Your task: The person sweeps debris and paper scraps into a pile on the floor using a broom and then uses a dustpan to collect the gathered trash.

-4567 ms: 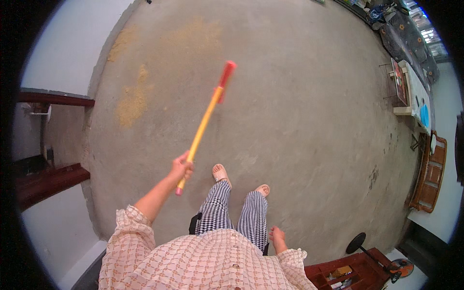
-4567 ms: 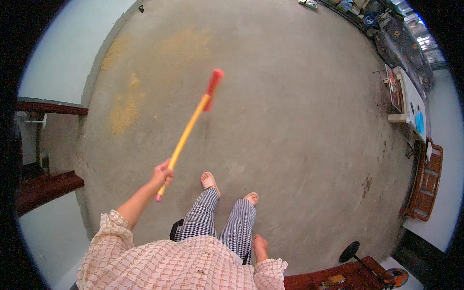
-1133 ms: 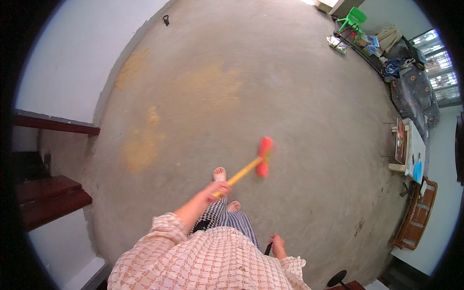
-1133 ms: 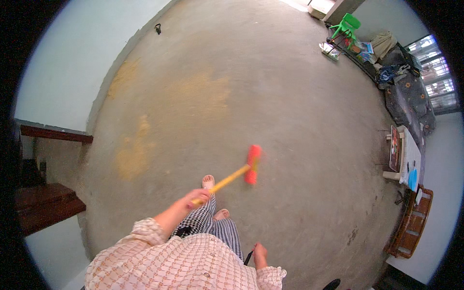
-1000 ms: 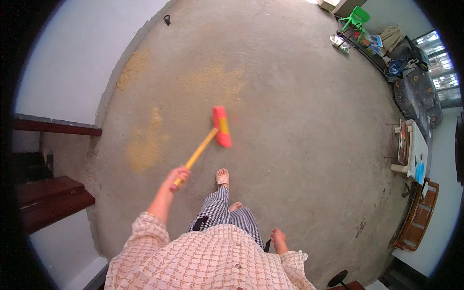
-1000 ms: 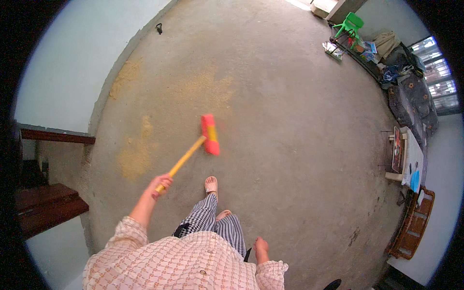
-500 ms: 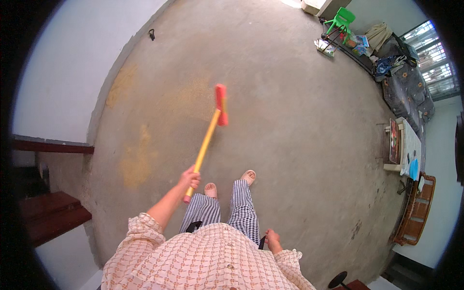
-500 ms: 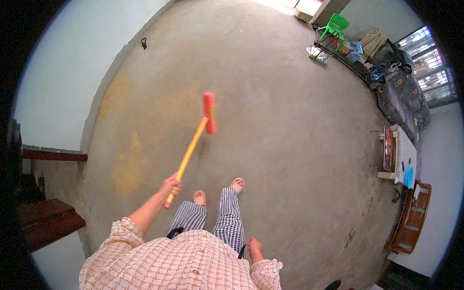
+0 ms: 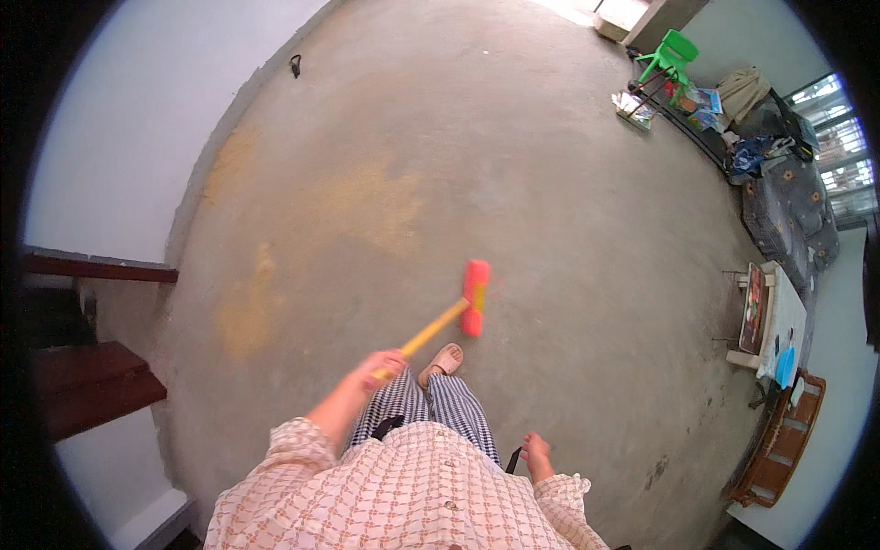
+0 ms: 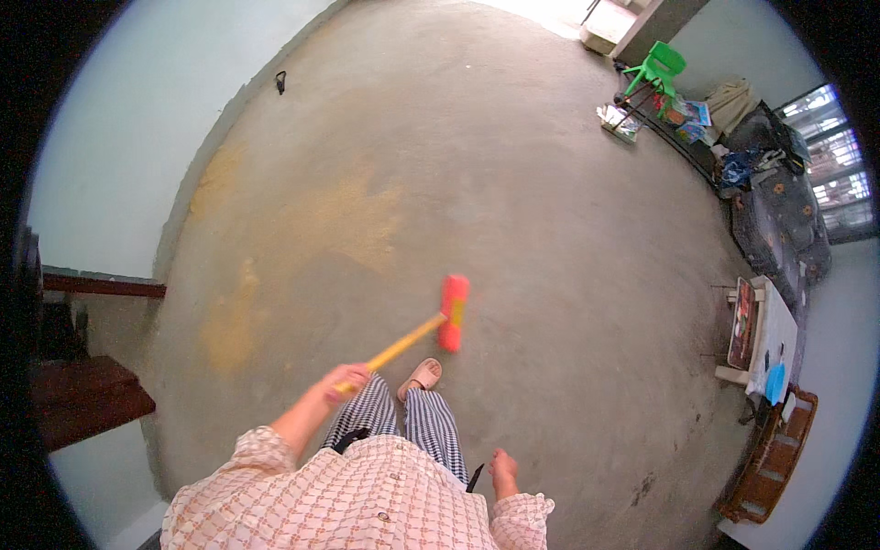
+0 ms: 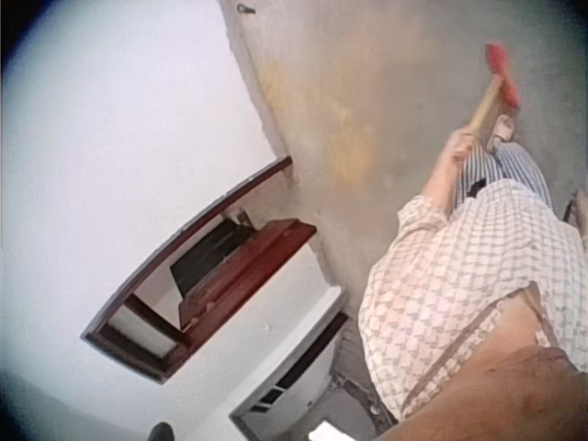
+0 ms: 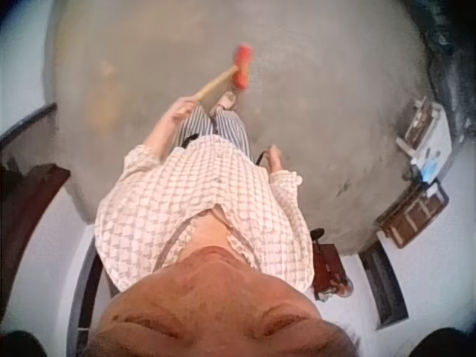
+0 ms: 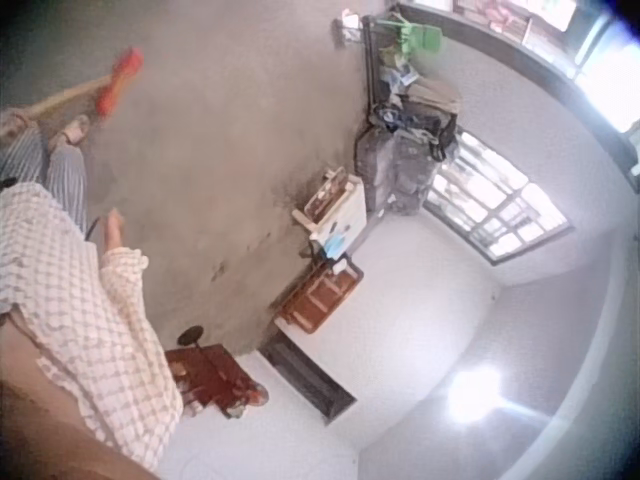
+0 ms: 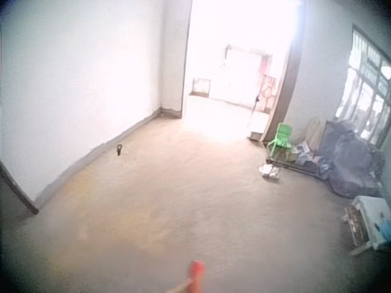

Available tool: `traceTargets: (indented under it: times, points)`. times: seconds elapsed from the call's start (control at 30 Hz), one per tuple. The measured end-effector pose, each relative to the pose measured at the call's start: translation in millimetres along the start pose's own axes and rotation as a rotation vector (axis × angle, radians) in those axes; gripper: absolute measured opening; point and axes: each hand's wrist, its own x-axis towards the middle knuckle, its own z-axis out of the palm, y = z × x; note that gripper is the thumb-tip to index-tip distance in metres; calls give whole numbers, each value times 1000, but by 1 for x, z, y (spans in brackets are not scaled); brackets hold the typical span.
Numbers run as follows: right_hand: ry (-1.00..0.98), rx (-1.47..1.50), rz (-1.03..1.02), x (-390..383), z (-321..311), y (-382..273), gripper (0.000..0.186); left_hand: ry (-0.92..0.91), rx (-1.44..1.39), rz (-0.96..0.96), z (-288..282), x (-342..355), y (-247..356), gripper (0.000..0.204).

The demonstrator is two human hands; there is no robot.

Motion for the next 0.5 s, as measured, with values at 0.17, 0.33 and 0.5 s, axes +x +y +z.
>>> traceTargets:
  times: [0.17, 0.33, 0.5]
  points:
    - [-45, -120, 47, 12, 11, -23, 27, 118, -422, 201, -42, -83, 110, 5]
    - [-58, -153, -7, 16, 19, -40, 28, 682, 396, 872, 9, -46, 117, 21]
    - [-28, -175, 0, 1, 24, -56, 28, 409, 319, 713, 46, -22, 94, 36]
